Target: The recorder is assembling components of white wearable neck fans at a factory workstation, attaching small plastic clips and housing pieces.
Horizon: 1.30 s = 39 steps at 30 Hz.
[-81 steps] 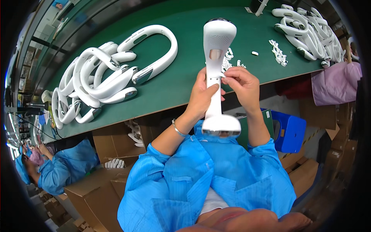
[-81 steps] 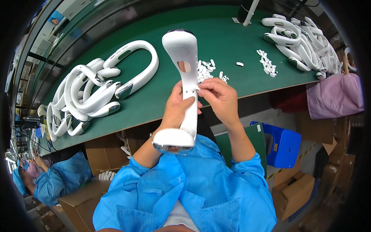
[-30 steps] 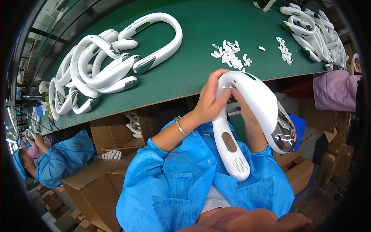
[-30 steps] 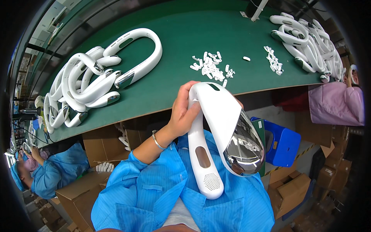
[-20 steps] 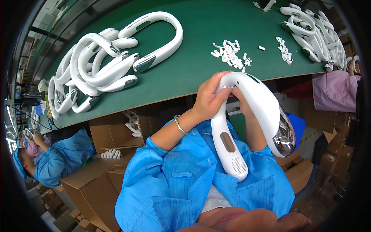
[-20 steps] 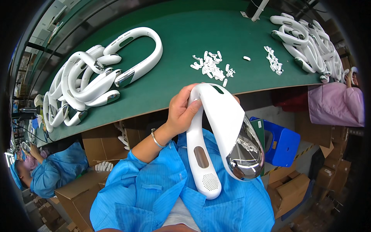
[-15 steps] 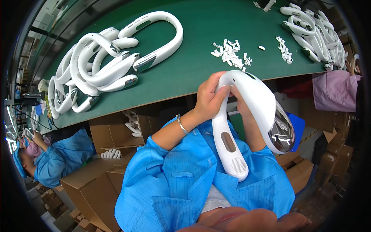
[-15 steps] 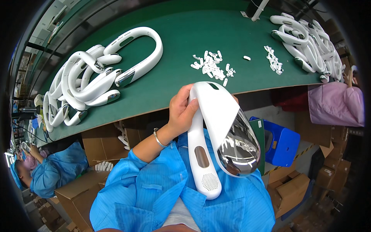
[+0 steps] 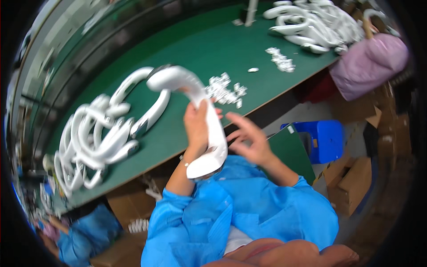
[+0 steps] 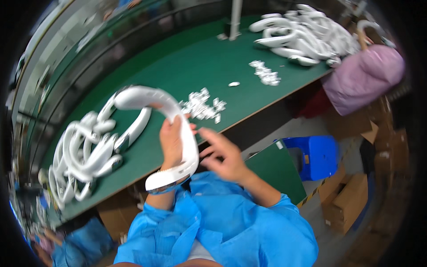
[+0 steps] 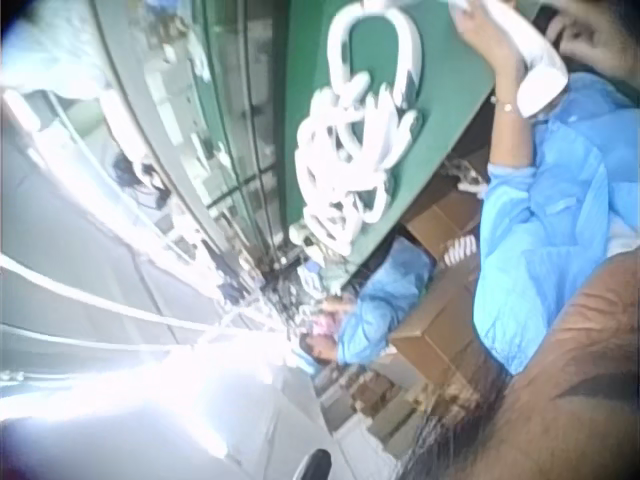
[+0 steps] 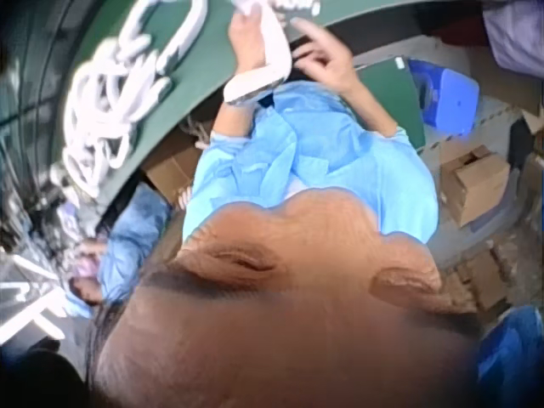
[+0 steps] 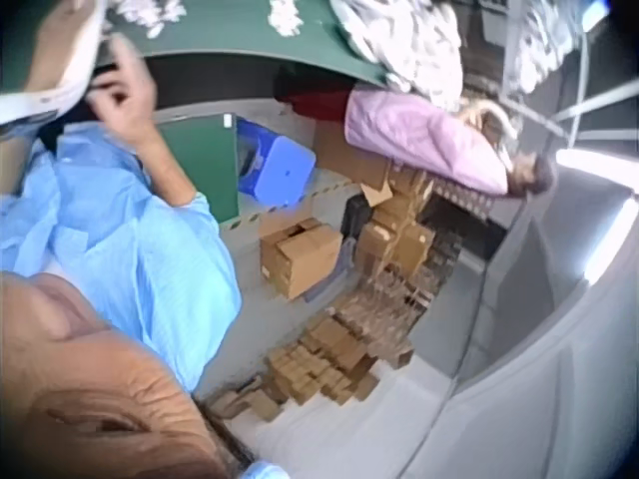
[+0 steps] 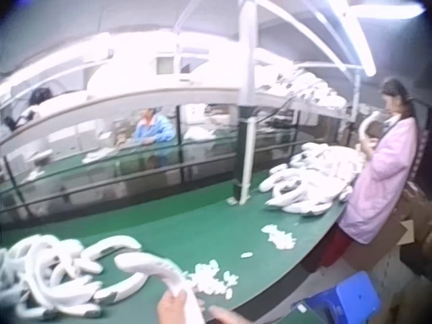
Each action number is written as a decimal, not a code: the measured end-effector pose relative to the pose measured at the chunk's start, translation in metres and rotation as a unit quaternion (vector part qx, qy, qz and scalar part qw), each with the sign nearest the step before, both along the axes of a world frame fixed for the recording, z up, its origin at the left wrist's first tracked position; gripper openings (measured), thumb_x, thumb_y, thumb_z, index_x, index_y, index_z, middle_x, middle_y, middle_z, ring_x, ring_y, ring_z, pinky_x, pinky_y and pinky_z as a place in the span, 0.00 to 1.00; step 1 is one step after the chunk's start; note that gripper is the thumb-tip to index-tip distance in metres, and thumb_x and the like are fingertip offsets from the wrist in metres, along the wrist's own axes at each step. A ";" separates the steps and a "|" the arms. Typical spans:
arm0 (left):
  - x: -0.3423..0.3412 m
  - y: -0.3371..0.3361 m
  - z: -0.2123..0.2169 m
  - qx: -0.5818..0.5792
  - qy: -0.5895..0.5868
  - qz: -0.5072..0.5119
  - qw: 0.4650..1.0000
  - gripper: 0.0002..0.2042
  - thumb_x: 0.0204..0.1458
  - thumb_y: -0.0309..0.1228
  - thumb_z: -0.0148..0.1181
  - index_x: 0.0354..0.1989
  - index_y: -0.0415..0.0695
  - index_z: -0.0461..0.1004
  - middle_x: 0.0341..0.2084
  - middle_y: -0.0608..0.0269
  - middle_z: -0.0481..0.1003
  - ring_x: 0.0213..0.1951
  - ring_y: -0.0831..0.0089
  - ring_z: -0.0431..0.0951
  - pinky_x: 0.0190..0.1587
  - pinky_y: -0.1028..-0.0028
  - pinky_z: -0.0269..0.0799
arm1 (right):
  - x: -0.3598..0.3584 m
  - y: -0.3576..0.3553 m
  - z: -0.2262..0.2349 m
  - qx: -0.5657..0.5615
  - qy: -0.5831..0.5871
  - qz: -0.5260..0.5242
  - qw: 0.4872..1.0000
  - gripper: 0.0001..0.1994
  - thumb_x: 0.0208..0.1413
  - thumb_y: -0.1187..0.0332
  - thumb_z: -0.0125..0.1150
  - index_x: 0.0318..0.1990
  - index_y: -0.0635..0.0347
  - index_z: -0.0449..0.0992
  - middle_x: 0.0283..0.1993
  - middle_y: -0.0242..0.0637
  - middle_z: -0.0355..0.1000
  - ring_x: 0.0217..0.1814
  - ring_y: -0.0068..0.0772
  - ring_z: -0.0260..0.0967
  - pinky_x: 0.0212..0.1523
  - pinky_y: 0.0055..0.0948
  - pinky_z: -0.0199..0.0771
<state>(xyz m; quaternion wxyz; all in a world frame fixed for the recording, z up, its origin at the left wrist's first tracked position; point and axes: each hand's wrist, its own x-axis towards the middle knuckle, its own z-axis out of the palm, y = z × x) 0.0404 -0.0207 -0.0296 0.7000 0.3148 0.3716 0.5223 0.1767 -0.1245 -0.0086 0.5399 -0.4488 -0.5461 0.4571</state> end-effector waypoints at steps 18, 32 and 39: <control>-0.039 0.012 0.011 0.361 0.559 -0.009 0.746 0.17 0.48 0.26 0.60 0.47 0.36 0.69 0.48 0.46 0.70 0.51 0.49 0.70 0.54 0.61 0.65 | 0.298 0.122 0.086 0.309 -0.532 -0.448 0.649 0.17 0.42 0.82 0.57 0.43 0.59 0.72 0.44 0.44 0.74 0.44 0.48 0.73 0.44 0.38 0.73; -0.041 0.004 -0.005 0.411 0.681 0.054 0.604 0.13 0.45 0.21 0.57 0.41 0.35 0.69 0.44 0.45 0.71 0.50 0.44 0.70 0.52 0.55 0.67 | 0.570 0.259 0.031 0.003 -0.618 -0.522 0.588 0.18 0.47 0.79 0.51 0.47 0.57 0.74 0.46 0.49 0.72 0.47 0.51 0.71 0.48 0.42 0.70; -0.043 -0.001 -0.004 0.391 0.689 0.048 0.608 0.12 0.44 0.20 0.57 0.39 0.36 0.70 0.42 0.46 0.72 0.48 0.45 0.72 0.50 0.56 0.69 | 0.544 0.239 0.017 -0.003 -0.563 -0.505 0.654 0.30 0.42 0.82 0.48 0.58 0.50 0.67 0.64 0.46 0.57 0.63 0.49 0.59 0.57 0.37 0.63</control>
